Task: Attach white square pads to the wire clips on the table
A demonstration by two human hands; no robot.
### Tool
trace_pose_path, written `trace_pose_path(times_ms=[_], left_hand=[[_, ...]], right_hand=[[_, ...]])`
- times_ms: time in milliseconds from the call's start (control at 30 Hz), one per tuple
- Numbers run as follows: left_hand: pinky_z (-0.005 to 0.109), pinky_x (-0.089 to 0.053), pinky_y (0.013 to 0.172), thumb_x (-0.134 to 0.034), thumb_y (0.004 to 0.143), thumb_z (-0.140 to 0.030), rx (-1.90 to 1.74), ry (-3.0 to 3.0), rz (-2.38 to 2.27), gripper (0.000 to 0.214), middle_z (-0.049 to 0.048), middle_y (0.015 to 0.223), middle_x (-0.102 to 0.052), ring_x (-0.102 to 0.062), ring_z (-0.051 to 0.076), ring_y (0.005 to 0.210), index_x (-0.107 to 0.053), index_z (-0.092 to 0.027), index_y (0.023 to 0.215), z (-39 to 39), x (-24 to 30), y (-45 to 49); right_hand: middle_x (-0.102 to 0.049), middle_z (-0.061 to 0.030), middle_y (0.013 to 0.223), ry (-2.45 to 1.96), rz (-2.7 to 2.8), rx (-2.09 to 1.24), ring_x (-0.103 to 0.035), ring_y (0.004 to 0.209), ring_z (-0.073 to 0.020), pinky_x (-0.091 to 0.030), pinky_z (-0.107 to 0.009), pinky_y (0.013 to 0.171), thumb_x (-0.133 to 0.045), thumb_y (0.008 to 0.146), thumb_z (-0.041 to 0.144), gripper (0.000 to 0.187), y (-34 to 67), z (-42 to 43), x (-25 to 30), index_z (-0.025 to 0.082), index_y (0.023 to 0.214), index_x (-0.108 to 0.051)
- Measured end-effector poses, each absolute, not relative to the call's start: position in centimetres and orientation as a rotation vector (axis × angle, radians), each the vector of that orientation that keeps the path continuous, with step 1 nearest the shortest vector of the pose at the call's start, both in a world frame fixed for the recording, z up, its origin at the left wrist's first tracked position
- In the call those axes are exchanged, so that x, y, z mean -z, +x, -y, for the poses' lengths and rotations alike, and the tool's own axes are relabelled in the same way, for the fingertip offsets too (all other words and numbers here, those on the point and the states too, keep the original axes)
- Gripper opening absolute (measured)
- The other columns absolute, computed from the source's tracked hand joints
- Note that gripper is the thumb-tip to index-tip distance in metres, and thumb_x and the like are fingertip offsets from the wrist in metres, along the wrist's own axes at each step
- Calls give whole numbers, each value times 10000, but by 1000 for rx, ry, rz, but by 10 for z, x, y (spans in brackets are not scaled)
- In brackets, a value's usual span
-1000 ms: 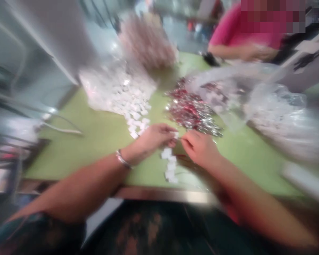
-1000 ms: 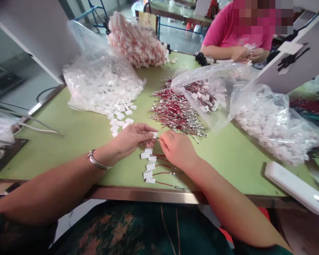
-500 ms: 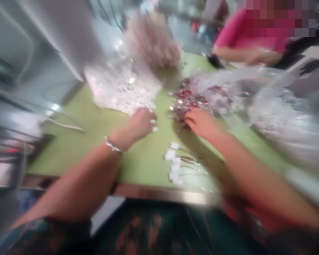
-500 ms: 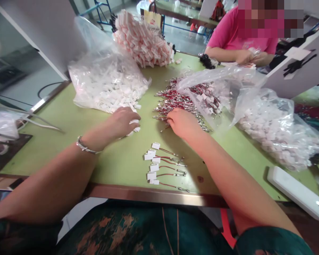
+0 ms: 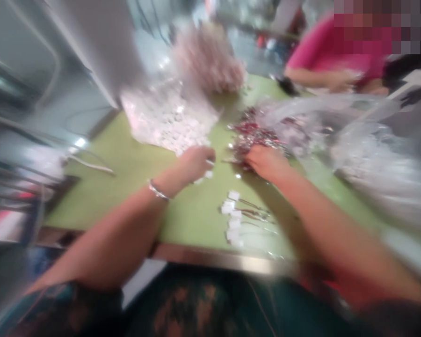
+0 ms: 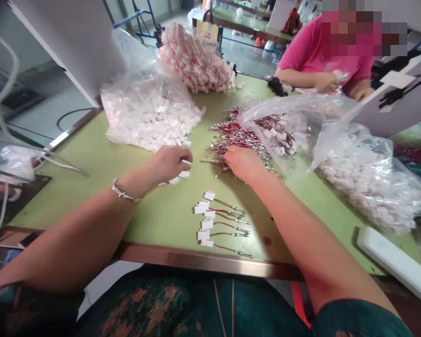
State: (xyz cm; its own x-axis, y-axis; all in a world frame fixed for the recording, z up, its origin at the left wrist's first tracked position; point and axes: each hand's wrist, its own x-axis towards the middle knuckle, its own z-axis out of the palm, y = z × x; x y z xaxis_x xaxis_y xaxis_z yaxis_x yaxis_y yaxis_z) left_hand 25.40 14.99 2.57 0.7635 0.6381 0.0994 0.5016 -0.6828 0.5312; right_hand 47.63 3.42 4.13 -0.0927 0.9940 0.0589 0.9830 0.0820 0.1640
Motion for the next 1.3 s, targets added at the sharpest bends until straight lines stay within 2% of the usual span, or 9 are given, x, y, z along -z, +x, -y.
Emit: trace_pose_path(times_ms=[167, 300, 400, 533, 600, 667, 900, 1167, 1300], left_hand=[[246, -471, 576, -679, 754, -287, -612, 1923, -912, 191, 36, 656, -668, -592, 135, 578, -738, -158, 883, -135, -34, 257], [201, -418, 470, -716, 756, -296, -554, 1539, -802, 303, 18, 582, -633, -544, 93, 477, -722, -148, 1021, -126, -33, 258], [187, -402, 457, -702, 775, -250, -500, 1423, -731, 366, 14, 604, -647, -553, 83, 488, -695, -172, 1133, -120, -35, 258], [183, -420, 493, -654, 811, -185, -437, 1346, -656, 308, 30, 652, -672, -579, 79, 539, -703, -159, 1113, -110, -42, 257], [186, -425, 505, -642, 823, -175, -385, 1298, -621, 246, 40, 662, -676, -586, 82, 553, -705, -137, 1058, -104, -45, 258], [193, -425, 505, -647, 821, -173, -359, 1238, -597, 180, 29, 633, -654, -589, 89, 553, -691, -130, 990, -100, -45, 259], [185, -392, 489, -705, 758, -157, -408, 1134, -600, 113, -15, 612, -580, -531, 63, 531, -669, -133, 863, -99, -39, 262], [185, -417, 536, -731, 743, -162, -348, 1105, -518, 280, 0, 641, -602, -513, 47, 540, -724, -100, 1015, -98, -42, 261], [202, -426, 532, -754, 726, -213, -355, 1182, -529, 273, 5, 649, -620, -537, 69, 555, -732, -142, 988, -100, -36, 260]], right_hand=[[-639, -107, 884, 2106, -2338, -423, -555, 795, -210, -345, -311, 645, -404, 919, 156, 279, 472, -25, -43, 159, 812, -662], [-644, -83, 829, 2398, -2590, -356, -557, 771, -192, -395, -296, 695, -426, 925, 223, 238, 461, -10, -57, 170, 818, -632], [-638, -23, 728, 2730, -2549, -27, -531, 638, -153, -388, -273, 624, -517, 875, 250, 132, 447, 8, -65, 191, 839, -629], [-621, 26, 639, 2871, -2351, 723, -479, 515, -114, -354, -246, 539, -542, 833, 224, 126, 424, 31, -67, 202, 903, -644], [-577, 37, 572, 2901, -2255, 981, -462, 498, -106, -343, -239, 527, -534, 851, 242, 125, 414, 39, -66, 203, 776, -626], [-530, 42, 516, 2941, -2191, 1154, -438, 480, -97, -335, -235, 517, -532, 873, 276, 250, 407, 44, -66, 203, 637, -567], [-561, 28, 499, 2930, -2110, 1401, -446, 473, -88, -356, -222, 529, -509, 903, 324, 388, 405, 48, -58, 197, 537, -540], [-553, 47, 466, 2963, -2007, 1501, -416, 443, -80, -343, -210, 510, -529, 886, 315, 284, 410, 46, -60, 194, 645, -619], [-497, 58, 416, 2894, -1897, 1785, -358, 399, -65, -297, -202, 462, -524, 884, 308, 278, 410, 47, -59, 184, 652, -612]])
